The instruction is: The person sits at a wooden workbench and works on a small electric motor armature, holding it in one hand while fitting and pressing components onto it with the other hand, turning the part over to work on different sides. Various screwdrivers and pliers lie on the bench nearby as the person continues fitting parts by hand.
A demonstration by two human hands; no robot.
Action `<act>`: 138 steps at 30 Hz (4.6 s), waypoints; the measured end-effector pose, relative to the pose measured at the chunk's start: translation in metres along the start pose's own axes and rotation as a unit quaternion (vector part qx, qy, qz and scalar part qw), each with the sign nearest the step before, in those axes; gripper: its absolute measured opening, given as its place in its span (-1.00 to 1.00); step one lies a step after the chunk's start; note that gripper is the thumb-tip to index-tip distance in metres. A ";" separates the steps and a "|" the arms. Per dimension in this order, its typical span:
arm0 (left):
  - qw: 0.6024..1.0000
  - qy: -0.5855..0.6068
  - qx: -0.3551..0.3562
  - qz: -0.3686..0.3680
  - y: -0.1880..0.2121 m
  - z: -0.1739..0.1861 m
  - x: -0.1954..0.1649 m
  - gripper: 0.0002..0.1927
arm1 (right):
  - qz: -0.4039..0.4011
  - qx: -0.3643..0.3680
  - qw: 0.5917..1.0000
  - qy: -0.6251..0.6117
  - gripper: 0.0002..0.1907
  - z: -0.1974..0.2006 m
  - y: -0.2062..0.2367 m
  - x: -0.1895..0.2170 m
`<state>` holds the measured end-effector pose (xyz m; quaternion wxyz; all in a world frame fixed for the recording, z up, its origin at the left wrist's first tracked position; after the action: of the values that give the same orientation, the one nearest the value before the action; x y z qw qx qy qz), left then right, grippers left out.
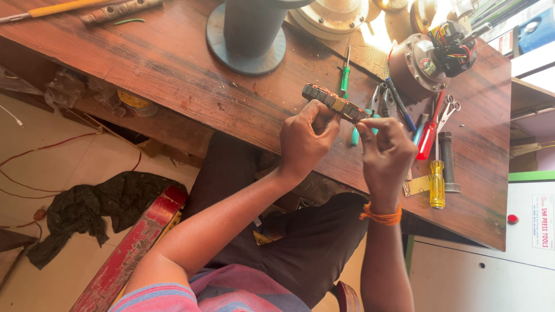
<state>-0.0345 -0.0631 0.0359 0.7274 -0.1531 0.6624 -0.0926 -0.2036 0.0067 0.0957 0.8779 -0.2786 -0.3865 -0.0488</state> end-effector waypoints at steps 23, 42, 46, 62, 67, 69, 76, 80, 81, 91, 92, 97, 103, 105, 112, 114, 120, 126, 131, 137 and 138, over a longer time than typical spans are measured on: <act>0.962 -0.021 0.053 -0.268 0.013 0.009 -0.031 -0.89 | 0.059 0.082 0.994 0.053 -0.90 0.011 0.028 0.040; 0.981 0.168 -0.006 0.096 0.003 -0.013 0.017 -0.95 | 0.045 0.079 0.995 -0.047 -0.92 -0.020 -0.066 0.013; 0.984 0.154 -0.008 0.086 0.005 -0.010 0.017 -0.95 | -0.016 0.070 0.987 -0.143 -0.91 -0.006 -0.037 0.000; 0.917 -0.158 0.054 -0.362 0.031 0.009 -0.052 -0.68 | -0.056 0.020 0.988 -0.144 -0.92 -0.019 0.047 -0.026; 0.917 -0.163 0.055 -0.361 0.026 0.010 -0.044 -0.80 | -0.016 0.073 0.996 -0.056 -0.88 0.011 0.038 0.007; 0.945 -0.085 0.032 -0.314 0.021 0.014 -0.038 -0.87 | 0.036 0.075 0.996 -0.016 -0.90 0.018 0.024 0.029; 0.994 0.108 0.014 -0.026 0.010 0.000 0.008 -0.92 | 0.011 0.070 0.997 0.034 -0.92 -0.004 -0.039 0.048; 0.992 0.113 0.013 0.051 0.010 -0.003 0.018 -0.92 | 0.037 0.105 0.994 -0.012 -0.91 -0.025 -0.061 0.049; 0.992 0.114 0.012 0.048 0.010 -0.002 0.017 -0.92 | 0.038 0.113 0.993 -0.025 -0.91 -0.029 -0.063 0.046; 0.996 0.068 -0.030 0.045 0.006 -0.001 0.015 -0.89 | -0.064 0.044 0.990 -0.122 -0.90 -0.005 -0.032 0.001; 0.997 0.065 -0.031 0.040 0.007 -0.002 0.015 -0.88 | -0.079 0.035 0.987 -0.134 -0.91 0.000 -0.024 -0.002; 0.998 0.053 -0.030 0.002 0.010 -0.003 0.010 -0.86 | -0.025 0.012 0.999 -0.045 -0.92 0.001 0.000 -0.002; 0.985 -0.003 0.001 -0.172 0.018 0.010 -0.026 -0.82 | -0.005 -0.021 0.995 -0.095 -0.92 -0.023 0.030 -0.011; 0.938 -0.094 0.020 -0.333 0.030 0.012 -0.049 -0.70 | -0.041 -0.027 0.987 -0.151 -0.92 -0.025 0.038 -0.020; 0.917 -0.114 0.043 -0.379 0.031 0.007 -0.042 -0.87 | -0.062 0.046 0.995 -0.070 -0.87 0.010 0.036 0.000; 0.954 -0.034 0.016 -0.296 0.022 0.013 -0.030 -0.90 | -0.012 0.063 0.997 -0.050 -0.91 0.024 0.024 0.022; 0.990 0.097 0.001 -0.105 0.008 0.009 -0.001 -0.92 | 0.034 0.063 0.997 0.030 -0.91 0.006 -0.030 0.050; 0.995 0.101 0.002 0.021 0.006 0.003 0.012 -0.90 | 0.027 0.123 0.990 -0.061 -0.92 -0.030 -0.068 0.045; 0.996 0.089 -0.017 0.009 0.006 0.003 0.003 -0.90 | -0.001 0.085 0.994 -0.068 -0.92 -0.028 -0.077 0.022; 0.996 0.037 -0.034 -0.068 0.012 0.008 -0.011 -0.89 | -0.006 0.054 0.990 -0.127 -0.90 -0.012 -0.072 0.014; 0.996 0.032 -0.038 -0.070 0.012 0.007 -0.011 -0.89 | 0.001 0.053 0.991 -0.121 -0.90 -0.011 -0.072 0.014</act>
<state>-0.0291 -0.0471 0.0429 0.6910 -0.2239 0.6762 -0.1229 -0.2083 -0.0578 0.1321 0.8380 -0.2361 -0.4919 0.0062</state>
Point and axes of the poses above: each hand's wrist, its own y-axis away from the middle knuckle, its own z-axis out of the back of the hand, x = y × z, the point moved 10 cm from there along -y, towards the middle knuckle, and after that the axes turned 6 degrees about -y, right-handed, at the moved point
